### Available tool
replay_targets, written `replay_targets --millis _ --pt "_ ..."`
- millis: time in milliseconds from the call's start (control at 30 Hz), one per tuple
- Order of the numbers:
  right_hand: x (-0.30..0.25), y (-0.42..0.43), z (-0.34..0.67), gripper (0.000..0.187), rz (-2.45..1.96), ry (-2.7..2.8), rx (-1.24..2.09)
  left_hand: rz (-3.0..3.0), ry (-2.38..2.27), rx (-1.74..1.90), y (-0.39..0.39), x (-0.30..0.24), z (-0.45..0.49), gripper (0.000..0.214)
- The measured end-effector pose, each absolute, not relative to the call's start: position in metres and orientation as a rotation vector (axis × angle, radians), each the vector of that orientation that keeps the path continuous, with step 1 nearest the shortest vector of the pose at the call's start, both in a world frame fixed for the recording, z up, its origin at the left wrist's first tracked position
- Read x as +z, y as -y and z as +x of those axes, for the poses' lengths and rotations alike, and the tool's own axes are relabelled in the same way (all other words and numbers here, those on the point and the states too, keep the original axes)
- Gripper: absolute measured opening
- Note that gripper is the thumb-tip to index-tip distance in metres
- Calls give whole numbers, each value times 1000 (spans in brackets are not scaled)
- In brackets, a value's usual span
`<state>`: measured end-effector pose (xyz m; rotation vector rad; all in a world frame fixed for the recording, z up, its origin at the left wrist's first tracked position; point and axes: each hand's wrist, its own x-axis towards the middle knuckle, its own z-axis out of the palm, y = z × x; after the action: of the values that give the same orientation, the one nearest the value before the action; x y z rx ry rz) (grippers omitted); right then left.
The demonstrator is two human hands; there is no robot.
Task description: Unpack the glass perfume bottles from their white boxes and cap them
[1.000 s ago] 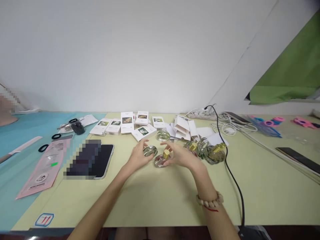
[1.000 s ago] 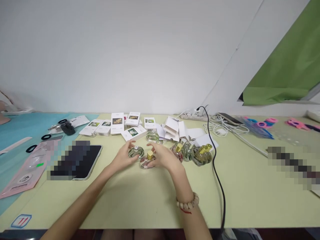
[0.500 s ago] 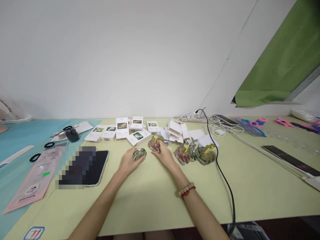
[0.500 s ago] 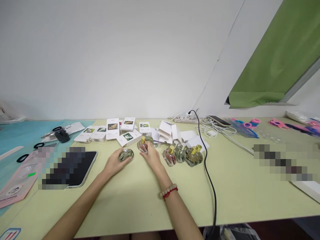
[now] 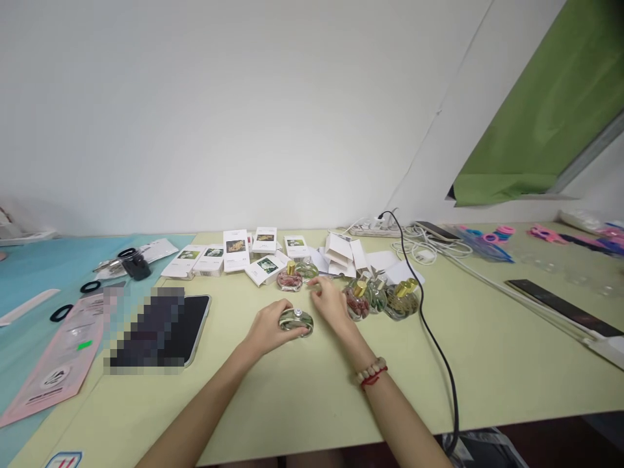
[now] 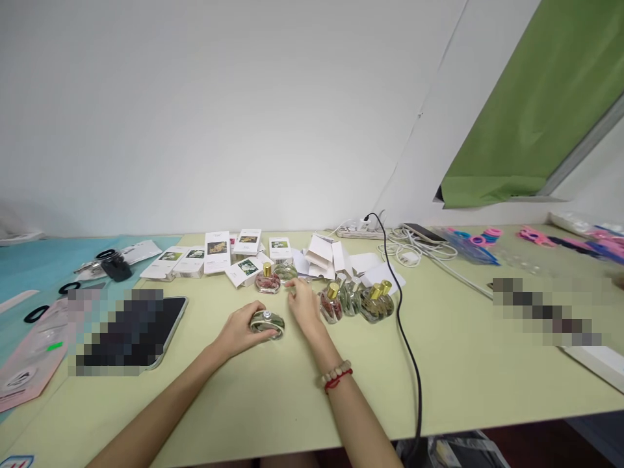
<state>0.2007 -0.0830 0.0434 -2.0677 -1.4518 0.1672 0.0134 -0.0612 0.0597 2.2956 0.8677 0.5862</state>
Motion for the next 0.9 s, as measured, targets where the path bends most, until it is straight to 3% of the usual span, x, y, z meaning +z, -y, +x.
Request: replay_targets --millis 67,200,467,900 --pt "47 87 206 22 -2175 1392 93 2290 -917 660 58 55 13 40" --pt "47 87 208 31 -2256 1396 13 2220 -976 741 51 48 12 38" --pt "44 84 206 37 -2325 1432 59 2157 -923 573 37 45 4 55" --pt "35 83 207 26 -2156 1382 219 1985 -649 558 21 39 -2 49"
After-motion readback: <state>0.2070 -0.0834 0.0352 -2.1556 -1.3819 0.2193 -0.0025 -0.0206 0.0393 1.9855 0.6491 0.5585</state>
